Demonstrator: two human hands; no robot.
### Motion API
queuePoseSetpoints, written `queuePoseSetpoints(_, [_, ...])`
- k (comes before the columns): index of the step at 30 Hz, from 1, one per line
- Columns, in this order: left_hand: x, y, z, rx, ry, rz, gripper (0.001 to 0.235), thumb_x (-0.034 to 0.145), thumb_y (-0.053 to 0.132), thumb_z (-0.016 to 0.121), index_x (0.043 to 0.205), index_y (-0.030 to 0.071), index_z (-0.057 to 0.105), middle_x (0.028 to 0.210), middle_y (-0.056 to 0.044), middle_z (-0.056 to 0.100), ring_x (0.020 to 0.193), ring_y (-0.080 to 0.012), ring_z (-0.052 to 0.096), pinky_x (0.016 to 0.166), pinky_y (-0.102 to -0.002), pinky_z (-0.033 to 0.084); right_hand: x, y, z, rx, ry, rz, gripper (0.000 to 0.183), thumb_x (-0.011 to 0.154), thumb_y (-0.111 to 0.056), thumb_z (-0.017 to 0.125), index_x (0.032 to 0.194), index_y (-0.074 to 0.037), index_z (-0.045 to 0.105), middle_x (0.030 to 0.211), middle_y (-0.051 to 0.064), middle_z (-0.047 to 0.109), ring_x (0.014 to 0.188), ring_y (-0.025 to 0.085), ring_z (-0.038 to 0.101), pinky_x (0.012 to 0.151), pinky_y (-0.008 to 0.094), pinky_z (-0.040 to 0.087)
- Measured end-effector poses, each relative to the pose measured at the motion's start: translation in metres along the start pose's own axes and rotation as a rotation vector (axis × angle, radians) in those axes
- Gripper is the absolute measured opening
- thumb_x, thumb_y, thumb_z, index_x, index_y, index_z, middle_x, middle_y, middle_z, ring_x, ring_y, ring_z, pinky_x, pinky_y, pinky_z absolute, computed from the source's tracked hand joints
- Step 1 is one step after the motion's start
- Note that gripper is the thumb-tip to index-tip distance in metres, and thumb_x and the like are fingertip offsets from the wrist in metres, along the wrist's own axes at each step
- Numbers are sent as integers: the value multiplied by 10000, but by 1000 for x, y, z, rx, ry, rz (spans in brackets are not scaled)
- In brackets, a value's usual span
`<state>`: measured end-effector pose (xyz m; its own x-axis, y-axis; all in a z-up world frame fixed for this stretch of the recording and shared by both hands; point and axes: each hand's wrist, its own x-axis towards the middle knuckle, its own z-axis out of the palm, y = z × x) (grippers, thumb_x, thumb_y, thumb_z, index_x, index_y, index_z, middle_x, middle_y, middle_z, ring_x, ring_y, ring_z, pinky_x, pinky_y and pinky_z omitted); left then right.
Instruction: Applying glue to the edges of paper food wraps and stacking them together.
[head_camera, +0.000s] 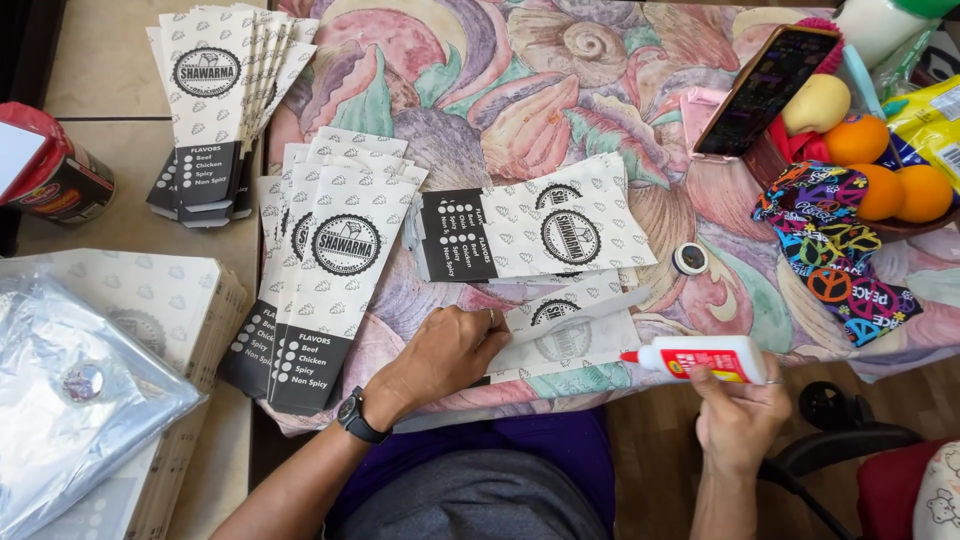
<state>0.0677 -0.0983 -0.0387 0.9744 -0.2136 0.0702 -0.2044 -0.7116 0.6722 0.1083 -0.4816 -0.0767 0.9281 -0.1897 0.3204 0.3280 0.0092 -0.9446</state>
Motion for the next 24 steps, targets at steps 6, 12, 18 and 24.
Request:
queuePoseSetpoints(6, [3, 4, -10, -75, -45, -54, 272, 1014, 258, 591, 863, 44, 667, 619, -145, 658, 576, -417, 600, 568, -463, 456, 4, -1, -11, -19, 46, -1, 388, 821, 0, 831, 1106, -43, 571, 1001, 104, 683, 948, 203, 694, 892, 431, 673])
queuePoseSetpoints(12, [6, 8, -15, -124, -23, -34, 229, 1002, 221, 608, 870, 45, 671, 709, -153, 705, 649, -398, 666, 586, -459, 467, -16, -21, 42, -42, -46, 36, 457, 805, -2, 806, 1204, 22, 584, 1094, 159, 680, 1013, 245, 692, 927, 414, 650])
queuePoseSetpoints(18, [13, 8, -22, -165, -69, -113, 225, 980, 235, 611, 886, 48, 692, 921, -128, 767, 770, -356, 700, 665, -452, 490, -56, -11, 92, -50, -194, 72, 372, 771, -56, 842, 1068, 5, 626, 920, 114, 700, 808, 181, 688, 786, 305, 627])
queuePoseSetpoints(24, [17, 16, -32, -219, -149, -228, 235, 984, 260, 600, 893, 81, 721, 851, -112, 750, 726, -284, 674, 668, -406, 494, -76, -60, 169, 220, -551, 112, 312, 814, -7, 787, 1050, 6, 584, 1062, 293, 750, 995, 445, 781, 871, 474, 696])
